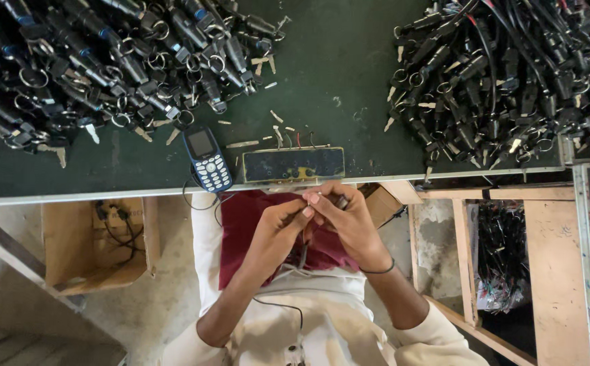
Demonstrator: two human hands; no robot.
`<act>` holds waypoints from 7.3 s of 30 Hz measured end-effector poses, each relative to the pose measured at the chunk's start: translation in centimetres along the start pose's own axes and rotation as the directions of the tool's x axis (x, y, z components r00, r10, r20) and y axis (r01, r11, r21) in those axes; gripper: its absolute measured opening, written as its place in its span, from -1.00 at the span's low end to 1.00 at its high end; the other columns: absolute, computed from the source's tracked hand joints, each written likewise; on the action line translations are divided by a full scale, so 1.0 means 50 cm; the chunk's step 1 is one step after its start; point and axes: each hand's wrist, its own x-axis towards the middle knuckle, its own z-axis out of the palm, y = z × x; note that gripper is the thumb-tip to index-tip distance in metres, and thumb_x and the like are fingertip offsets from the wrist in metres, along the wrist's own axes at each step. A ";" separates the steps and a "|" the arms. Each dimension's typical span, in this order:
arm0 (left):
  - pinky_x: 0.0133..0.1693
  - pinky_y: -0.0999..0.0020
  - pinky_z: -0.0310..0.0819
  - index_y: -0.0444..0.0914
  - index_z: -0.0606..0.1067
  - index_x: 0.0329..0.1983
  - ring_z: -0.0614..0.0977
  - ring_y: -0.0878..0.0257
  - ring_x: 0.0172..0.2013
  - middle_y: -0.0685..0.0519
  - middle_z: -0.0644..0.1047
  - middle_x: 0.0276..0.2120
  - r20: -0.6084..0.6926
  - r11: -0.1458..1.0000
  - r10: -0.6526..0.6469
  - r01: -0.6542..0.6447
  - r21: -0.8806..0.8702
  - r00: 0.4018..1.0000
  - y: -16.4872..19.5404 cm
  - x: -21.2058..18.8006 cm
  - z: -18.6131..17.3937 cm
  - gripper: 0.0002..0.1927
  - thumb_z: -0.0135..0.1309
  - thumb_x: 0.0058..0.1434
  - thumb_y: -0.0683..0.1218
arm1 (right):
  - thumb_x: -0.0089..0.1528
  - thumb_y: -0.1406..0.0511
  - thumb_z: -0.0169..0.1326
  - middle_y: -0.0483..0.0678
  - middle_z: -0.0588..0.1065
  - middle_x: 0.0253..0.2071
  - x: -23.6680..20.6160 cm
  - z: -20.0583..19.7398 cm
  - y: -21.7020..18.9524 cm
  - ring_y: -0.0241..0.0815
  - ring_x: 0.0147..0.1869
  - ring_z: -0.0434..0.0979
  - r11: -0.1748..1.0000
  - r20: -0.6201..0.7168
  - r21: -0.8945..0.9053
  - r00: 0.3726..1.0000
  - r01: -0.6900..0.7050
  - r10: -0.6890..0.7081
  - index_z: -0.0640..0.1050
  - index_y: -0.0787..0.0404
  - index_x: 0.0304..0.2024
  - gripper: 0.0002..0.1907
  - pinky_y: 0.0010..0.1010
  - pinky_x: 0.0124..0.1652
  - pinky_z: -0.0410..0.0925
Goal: The person picks up wired connector assemblies one at a time from a large pile on the workbench, attaches the connector ends to a small test fixture on the bench, and places the assembly into a separate pile after testing. The person repeats this pick-test-place cycle throughout the episode.
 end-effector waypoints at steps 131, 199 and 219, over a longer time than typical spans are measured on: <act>-0.43 0.39 0.40 -0.39 0.59 -0.27 0.54 0.32 -0.52 -0.04 0.56 -0.51 -0.347 0.745 0.505 -0.196 0.638 0.790 -0.087 0.038 -0.024 -0.83 0.11 0.37 -0.16 | 0.27 0.27 0.22 -0.20 0.56 -0.44 0.084 -0.093 0.159 -0.49 -0.50 0.36 0.960 -0.125 -0.265 0.991 -0.088 0.057 0.69 0.31 -0.21 -0.80 -0.59 -0.50 0.20; -0.41 0.20 0.41 -0.35 0.55 -0.37 0.60 -0.02 -0.47 -0.11 0.55 -0.47 -0.205 0.582 0.583 -0.229 0.780 0.786 -0.082 0.069 -0.036 -0.87 0.15 0.31 -0.21 | 0.30 0.30 0.18 -0.08 0.63 -0.31 0.096 -0.112 0.145 -0.38 -0.35 0.57 0.986 -0.018 -0.154 0.998 -0.064 0.062 0.66 0.33 -0.20 -0.81 -0.53 -0.37 0.43; -0.47 0.20 0.34 -0.37 0.53 -0.39 0.54 -0.02 -0.56 -0.15 0.51 -0.56 -0.298 0.646 0.490 -0.112 0.755 0.819 -0.086 0.053 -0.055 -0.81 0.10 0.33 -0.17 | 0.25 0.29 0.23 -0.07 0.62 -0.32 0.098 -0.101 0.136 -0.36 -0.34 0.54 0.981 -0.057 -0.180 0.996 -0.077 0.068 0.67 0.33 -0.20 -0.80 -0.51 -0.39 0.39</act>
